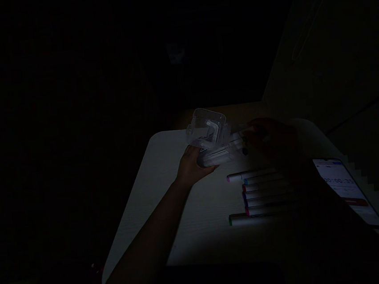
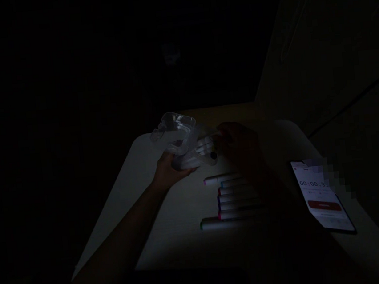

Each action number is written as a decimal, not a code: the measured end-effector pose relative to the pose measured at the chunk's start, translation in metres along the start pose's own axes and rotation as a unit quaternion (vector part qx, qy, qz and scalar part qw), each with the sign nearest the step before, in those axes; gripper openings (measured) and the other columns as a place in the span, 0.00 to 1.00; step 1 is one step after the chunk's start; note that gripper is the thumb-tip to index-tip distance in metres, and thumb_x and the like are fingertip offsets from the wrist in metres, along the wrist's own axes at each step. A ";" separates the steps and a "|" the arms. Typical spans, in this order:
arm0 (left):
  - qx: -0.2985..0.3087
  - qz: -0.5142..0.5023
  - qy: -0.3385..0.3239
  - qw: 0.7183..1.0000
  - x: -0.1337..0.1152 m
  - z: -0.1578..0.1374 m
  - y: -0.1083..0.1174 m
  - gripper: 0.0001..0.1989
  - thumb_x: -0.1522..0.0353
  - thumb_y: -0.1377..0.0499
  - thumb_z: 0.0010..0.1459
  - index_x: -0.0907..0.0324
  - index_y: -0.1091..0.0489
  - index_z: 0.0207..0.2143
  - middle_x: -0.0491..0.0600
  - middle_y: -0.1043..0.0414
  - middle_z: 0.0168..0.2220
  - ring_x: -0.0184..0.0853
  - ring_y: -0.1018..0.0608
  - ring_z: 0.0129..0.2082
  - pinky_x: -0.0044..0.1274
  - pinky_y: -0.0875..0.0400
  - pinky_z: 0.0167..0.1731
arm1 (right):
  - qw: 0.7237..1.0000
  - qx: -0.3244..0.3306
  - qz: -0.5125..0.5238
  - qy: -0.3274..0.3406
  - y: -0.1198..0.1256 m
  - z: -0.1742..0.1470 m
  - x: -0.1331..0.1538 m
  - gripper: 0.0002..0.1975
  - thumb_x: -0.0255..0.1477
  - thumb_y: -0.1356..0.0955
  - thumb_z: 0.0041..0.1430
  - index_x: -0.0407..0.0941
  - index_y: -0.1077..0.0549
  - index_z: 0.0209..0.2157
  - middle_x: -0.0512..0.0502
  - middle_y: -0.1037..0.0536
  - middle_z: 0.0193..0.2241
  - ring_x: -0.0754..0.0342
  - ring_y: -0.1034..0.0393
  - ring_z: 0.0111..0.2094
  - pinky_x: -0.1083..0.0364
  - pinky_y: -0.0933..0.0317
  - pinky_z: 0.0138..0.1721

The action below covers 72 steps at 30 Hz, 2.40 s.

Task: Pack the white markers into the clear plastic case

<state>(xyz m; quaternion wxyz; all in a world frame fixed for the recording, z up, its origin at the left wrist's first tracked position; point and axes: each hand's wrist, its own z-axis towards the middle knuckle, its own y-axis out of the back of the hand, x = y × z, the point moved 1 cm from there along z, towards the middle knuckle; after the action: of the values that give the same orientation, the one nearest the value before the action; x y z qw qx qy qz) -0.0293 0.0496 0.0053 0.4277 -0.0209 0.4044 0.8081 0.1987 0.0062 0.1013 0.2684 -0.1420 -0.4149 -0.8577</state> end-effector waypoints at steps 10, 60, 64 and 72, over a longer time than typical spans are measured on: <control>0.007 0.003 0.007 1.000 -0.001 0.000 0.000 0.35 0.57 0.31 0.38 0.60 0.36 0.48 0.54 0.29 0.45 0.44 0.26 0.47 0.36 0.28 0.46 | 0.999 0.017 -0.022 0.044 -0.004 -0.003 -0.002 0.17 0.33 0.38 0.58 0.40 0.26 0.42 0.40 0.25 0.35 0.54 0.30 0.33 0.55 0.36 0.36; 0.005 0.004 -0.017 1.000 0.000 0.001 0.000 0.40 0.58 0.31 0.38 0.58 0.40 0.54 0.55 0.31 0.51 0.45 0.28 0.51 0.36 0.30 0.50 | 0.999 0.038 0.001 0.026 -0.010 -0.005 -0.006 0.13 0.33 0.38 0.58 0.42 0.24 0.37 0.43 0.27 0.35 0.56 0.31 0.35 0.57 0.38 0.36; 0.000 0.004 -0.016 1.000 0.001 0.000 0.000 0.39 0.57 0.31 0.38 0.58 0.39 0.52 0.55 0.30 0.50 0.45 0.28 0.51 0.35 0.30 0.49 | 0.999 0.053 0.006 0.005 -0.006 -0.004 -0.003 0.15 0.35 0.37 0.58 0.43 0.25 0.39 0.44 0.26 0.36 0.56 0.31 0.34 0.57 0.38 0.35; -0.003 0.015 -0.022 1.000 -0.003 -0.002 0.004 0.38 0.59 0.31 0.38 0.59 0.39 0.51 0.54 0.30 0.48 0.44 0.27 0.49 0.34 0.29 0.48 | 0.957 0.254 -0.118 -0.081 0.029 -0.009 -0.009 0.17 0.31 0.44 0.64 0.43 0.26 0.39 0.43 0.25 0.39 0.55 0.30 0.39 0.56 0.38 0.41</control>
<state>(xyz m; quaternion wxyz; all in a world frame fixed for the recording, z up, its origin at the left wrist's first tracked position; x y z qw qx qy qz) -0.0311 0.0451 0.0078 0.4245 0.0013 0.3932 0.8156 0.2225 -0.0126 0.1105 0.1583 -0.0880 -0.6529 -0.7355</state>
